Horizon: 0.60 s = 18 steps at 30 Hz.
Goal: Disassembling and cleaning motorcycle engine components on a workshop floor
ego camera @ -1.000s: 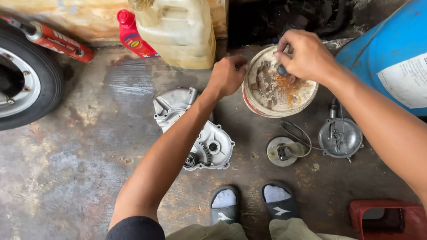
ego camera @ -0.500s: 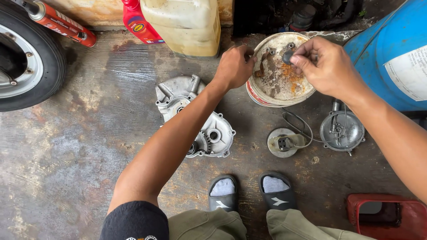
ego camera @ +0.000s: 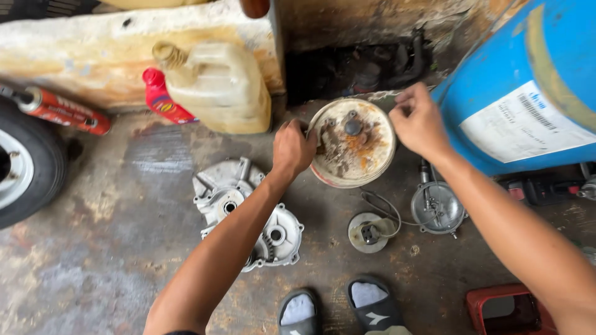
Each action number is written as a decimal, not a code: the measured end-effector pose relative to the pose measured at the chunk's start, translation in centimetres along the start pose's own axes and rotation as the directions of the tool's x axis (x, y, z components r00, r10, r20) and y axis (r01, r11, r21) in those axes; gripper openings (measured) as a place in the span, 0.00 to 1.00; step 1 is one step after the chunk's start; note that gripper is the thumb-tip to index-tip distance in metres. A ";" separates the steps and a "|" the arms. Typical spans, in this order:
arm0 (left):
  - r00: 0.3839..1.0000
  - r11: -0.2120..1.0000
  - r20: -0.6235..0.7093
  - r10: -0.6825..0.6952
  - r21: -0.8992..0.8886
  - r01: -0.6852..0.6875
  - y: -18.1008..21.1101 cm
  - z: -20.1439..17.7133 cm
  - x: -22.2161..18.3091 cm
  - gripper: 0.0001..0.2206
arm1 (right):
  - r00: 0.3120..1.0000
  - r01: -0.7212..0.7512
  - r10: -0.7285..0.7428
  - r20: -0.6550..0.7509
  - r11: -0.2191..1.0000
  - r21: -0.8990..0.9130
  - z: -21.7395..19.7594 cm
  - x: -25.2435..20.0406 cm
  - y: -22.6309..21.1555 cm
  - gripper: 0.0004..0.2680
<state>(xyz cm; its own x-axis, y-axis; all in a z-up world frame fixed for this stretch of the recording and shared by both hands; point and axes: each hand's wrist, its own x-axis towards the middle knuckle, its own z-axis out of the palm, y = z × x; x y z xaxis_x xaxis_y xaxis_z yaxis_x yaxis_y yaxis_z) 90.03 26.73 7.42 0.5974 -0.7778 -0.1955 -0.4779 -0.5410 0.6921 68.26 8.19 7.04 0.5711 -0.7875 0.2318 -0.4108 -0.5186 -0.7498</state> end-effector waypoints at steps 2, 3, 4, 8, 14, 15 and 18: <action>0.999 0.999 -0.038 0.028 0.022 -0.027 -0.4 1.0 0.5 0.17 | 0.999 -0.032 0.033 0.014 0.999 -0.042 0.0 -0.1 0.1 0.08; 0.997 0.999 -0.073 0.037 0.043 -0.034 -0.9 1.6 0.5 0.16 | 0.996 -0.067 0.071 0.045 0.994 -0.082 0.2 -0.5 0.1 0.08; 0.997 0.998 -0.068 0.041 0.044 -0.039 -1.0 1.6 0.5 0.16 | 0.996 -0.073 0.077 0.040 0.994 -0.083 0.2 -0.8 -0.1 0.08; 0.997 0.999 -0.066 0.043 -0.005 -0.044 -1.5 1.1 0.7 0.16 | 0.954 -0.211 0.247 0.173 0.956 -0.202 0.8 -1.0 0.8 0.11; 0.999 0.998 -0.036 0.037 -0.056 -0.039 -2.3 1.2 1.2 0.16 | 0.947 -0.223 0.271 0.174 0.941 -0.254 0.9 -1.6 0.9 0.13; 0.998 0.997 -0.050 0.042 -0.063 -0.045 -2.4 1.4 1.2 0.15 | 0.959 -0.206 0.242 0.147 0.952 -0.224 0.9 -1.7 1.4 0.12; 0.999 0.992 -0.037 0.019 -0.124 -0.023 -2.6 1.2 1.0 0.16 | 0.968 -0.191 0.218 0.123 0.962 -0.196 0.9 -1.9 1.2 0.11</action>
<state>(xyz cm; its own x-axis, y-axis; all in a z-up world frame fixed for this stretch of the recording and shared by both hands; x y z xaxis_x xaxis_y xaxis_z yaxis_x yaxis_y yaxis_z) 91.09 26.96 4.53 0.6120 -0.7752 -0.1563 -0.4082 -0.4790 0.7771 67.28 9.39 5.11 0.5510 -0.8344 -0.0153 -0.6438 -0.4133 -0.6439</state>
